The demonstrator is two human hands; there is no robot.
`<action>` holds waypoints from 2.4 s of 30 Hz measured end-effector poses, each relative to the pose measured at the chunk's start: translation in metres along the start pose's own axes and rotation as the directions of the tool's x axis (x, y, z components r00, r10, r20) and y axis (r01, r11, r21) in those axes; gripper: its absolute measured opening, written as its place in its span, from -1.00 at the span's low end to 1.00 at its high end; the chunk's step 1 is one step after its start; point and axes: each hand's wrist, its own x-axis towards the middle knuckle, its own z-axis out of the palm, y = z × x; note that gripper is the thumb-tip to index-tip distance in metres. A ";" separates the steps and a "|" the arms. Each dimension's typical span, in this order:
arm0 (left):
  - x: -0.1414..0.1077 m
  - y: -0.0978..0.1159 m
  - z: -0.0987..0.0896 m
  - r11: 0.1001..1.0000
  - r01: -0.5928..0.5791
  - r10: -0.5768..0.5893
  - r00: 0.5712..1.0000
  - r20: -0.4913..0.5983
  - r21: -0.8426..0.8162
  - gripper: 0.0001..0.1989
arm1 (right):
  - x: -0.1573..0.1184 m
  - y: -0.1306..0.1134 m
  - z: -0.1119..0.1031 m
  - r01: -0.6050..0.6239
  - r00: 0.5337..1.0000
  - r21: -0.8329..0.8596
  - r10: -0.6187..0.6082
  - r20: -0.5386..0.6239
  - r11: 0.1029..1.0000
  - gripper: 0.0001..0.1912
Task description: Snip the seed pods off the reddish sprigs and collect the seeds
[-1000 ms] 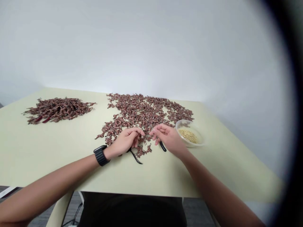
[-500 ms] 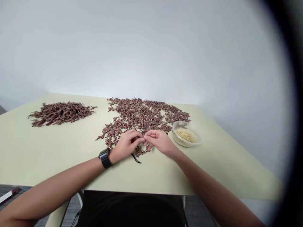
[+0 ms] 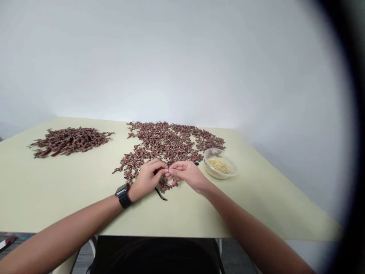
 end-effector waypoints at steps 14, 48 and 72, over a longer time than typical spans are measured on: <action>-0.004 0.005 -0.004 0.999 0.017 -0.015 0.998 -0.063 0.029 -0.86 | -0.002 -0.004 0.012 -0.014 1.000 0.007 0.014 -0.028 1.000 -0.61; -0.007 0.005 0.004 0.871 0.330 -0.263 0.939 0.222 -0.364 -0.66 | -0.003 -0.013 -0.001 0.168 0.979 -0.111 -0.179 -0.101 0.979 -0.65; -0.003 0.004 0.003 0.614 0.428 -0.318 0.903 0.289 -0.663 -0.61 | -0.004 -0.010 0.001 0.191 0.958 -0.273 -0.239 -0.158 0.943 -0.70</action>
